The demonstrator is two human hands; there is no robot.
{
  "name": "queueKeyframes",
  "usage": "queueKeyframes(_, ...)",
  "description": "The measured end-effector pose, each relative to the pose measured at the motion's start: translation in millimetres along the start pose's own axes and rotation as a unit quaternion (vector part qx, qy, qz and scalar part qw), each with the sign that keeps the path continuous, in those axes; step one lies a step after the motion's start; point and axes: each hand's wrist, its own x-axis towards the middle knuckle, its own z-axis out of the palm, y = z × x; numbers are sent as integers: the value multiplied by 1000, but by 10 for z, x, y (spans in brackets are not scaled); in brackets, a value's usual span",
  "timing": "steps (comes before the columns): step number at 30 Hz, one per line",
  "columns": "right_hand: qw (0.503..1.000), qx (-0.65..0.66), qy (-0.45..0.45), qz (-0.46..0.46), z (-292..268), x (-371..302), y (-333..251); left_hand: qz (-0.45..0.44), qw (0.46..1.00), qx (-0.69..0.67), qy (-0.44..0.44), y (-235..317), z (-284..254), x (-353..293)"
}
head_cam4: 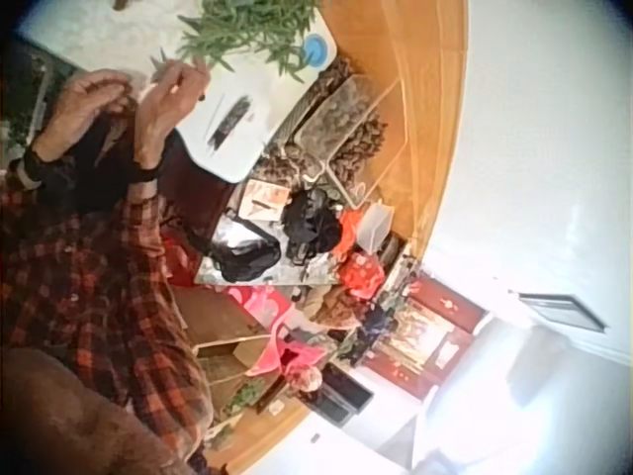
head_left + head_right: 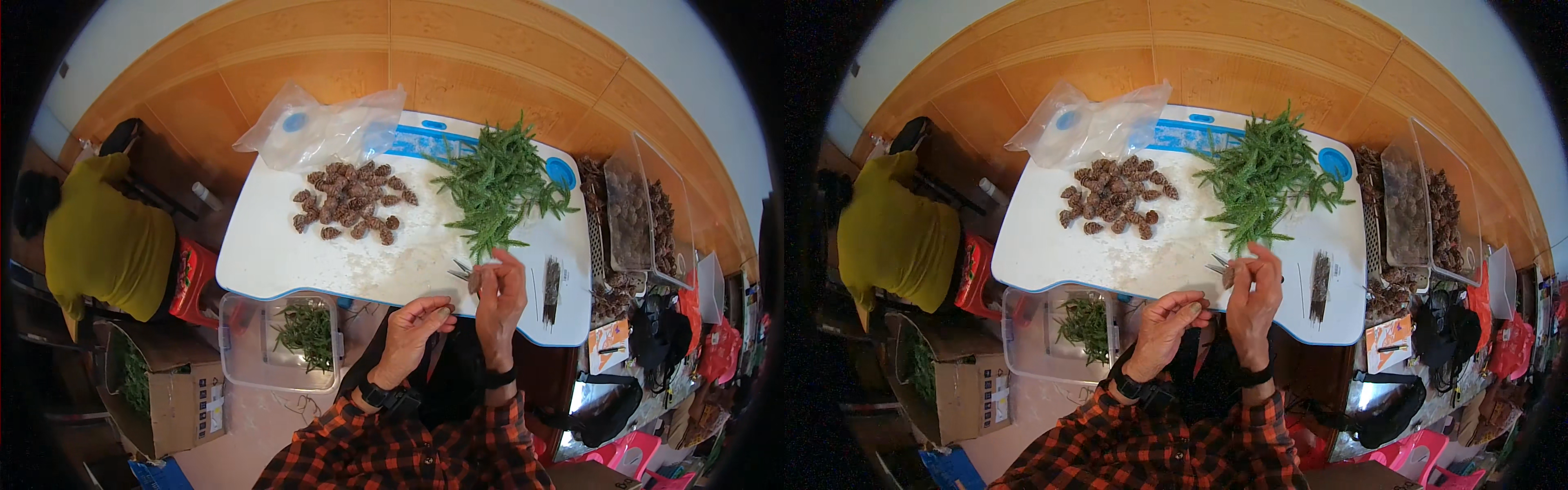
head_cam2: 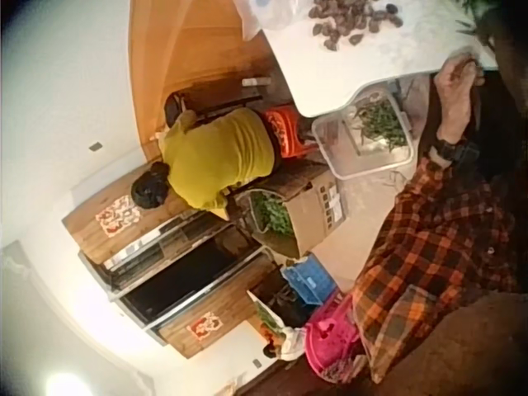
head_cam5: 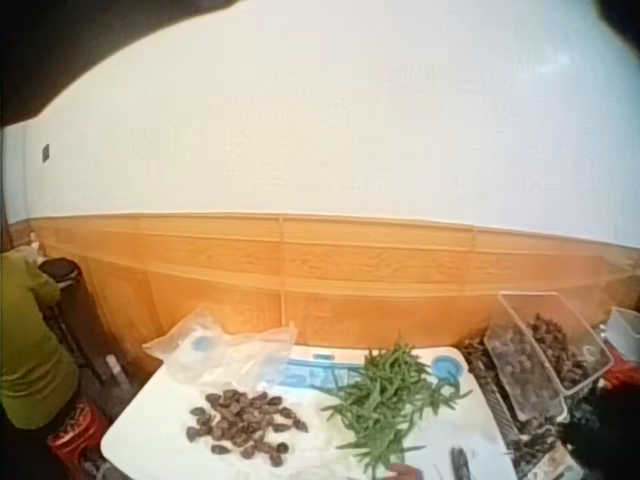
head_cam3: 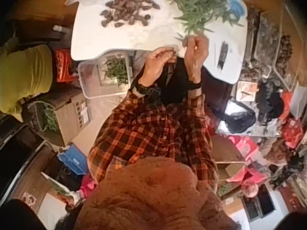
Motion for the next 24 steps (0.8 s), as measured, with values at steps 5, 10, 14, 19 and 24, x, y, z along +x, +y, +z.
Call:
queueKeyframes(5,992,-120,-35,-6,16,287,292,-14,1000,2,-13,12,-12,-16)
queueKeyframes(10,991,-126,-38,22,-41,359,245,-19,1000,8,-19,-4,-22,-4)
queueKeyframes(14,977,156,-2,145,-133,400,134,-31,999,1,-12,-12,-46,-13)
queueKeyframes(19,922,333,-17,200,-374,390,-106,-40,999,10,-19,24,-9,7)
queueKeyframes(24,868,441,-112,196,-477,242,-123,-24,998,-34,-42,127,67,117)
